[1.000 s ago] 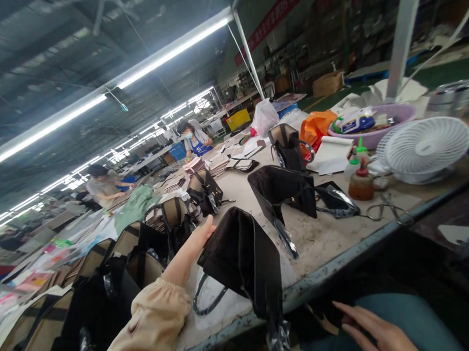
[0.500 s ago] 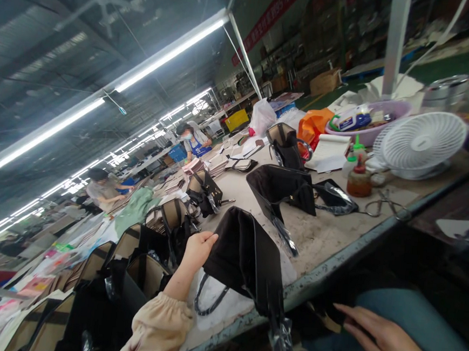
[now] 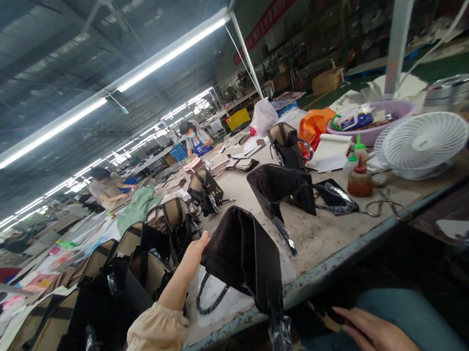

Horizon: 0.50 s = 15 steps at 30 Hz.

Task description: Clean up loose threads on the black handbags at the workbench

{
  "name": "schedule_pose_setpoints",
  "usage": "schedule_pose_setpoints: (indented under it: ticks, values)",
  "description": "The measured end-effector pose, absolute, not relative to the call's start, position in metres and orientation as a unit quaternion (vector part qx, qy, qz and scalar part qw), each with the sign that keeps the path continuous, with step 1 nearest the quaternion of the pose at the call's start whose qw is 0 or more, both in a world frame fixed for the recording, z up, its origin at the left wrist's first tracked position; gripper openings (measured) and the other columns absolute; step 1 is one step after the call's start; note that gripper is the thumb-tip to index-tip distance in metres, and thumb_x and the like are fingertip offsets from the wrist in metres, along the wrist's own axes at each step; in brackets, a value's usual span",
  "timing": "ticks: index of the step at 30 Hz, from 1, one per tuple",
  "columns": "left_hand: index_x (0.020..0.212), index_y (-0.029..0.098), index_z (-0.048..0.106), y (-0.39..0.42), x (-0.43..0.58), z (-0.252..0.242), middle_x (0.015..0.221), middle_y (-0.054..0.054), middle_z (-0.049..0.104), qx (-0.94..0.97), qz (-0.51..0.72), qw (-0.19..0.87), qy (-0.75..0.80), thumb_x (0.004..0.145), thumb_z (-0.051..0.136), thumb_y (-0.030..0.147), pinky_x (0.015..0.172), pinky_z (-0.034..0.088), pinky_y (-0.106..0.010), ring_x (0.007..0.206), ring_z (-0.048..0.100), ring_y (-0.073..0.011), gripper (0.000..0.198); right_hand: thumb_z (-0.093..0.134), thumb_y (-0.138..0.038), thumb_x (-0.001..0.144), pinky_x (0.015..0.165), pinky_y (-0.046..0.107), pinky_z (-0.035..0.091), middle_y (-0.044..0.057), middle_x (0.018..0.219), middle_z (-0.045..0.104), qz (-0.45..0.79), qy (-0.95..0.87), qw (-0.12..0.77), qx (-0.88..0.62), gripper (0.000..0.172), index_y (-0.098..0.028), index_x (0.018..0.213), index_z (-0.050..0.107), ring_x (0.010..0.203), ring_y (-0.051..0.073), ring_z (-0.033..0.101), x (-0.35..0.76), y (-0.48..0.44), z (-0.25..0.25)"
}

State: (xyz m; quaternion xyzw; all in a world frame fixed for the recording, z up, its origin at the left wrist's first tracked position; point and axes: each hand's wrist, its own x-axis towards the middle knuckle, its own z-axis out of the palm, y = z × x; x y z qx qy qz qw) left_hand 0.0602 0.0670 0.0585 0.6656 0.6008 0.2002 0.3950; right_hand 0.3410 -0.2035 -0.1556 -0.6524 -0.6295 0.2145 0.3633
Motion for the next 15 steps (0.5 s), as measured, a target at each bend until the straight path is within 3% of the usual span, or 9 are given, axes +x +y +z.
schedule_pose_setpoints:
  ticks: [4,10,15]
  values:
    - [0.054,0.015,0.054,0.069,0.053,0.054,0.049,0.002,0.047,0.760,0.160,0.295,0.557,0.071,0.050,0.061,0.052,0.032,-0.023,0.051,0.044,-0.0112,0.049,0.054,-0.038,0.082,0.080,0.026,0.056,0.002,0.102,0.069,0.219,-0.609,0.387,-0.657,0.028,-0.032,0.106,0.066,0.092,0.021,0.066,0.338,-0.203,-0.147]
    - [0.050,0.018,0.039,0.064,0.063,0.051,0.047,0.004,0.036,0.813,0.123,0.137,0.553,0.080,0.041,0.044,0.052,0.023,-0.024,0.050,0.035,-0.0102,0.041,0.054,-0.040,0.082,0.078,0.022,0.055,0.004,0.102,0.069,0.263,-0.592,0.404,-0.646,0.040,-0.027,0.120,0.058,0.086,0.018,0.066,0.317,-0.194,-0.094]
    - [0.053,0.018,0.035,0.055,0.064,0.049,0.049,0.004,0.034,0.804,0.120,0.184,0.553,0.082,0.036,0.047,0.051,0.021,-0.024,0.051,0.035,-0.0102,0.042,0.057,-0.040,0.078,0.076,0.027,0.055,0.007,0.107,0.066,0.221,-0.611,0.403,-0.644,0.059,-0.022,0.132,0.046,0.085,0.020,0.066,0.285,-0.175,-0.027]
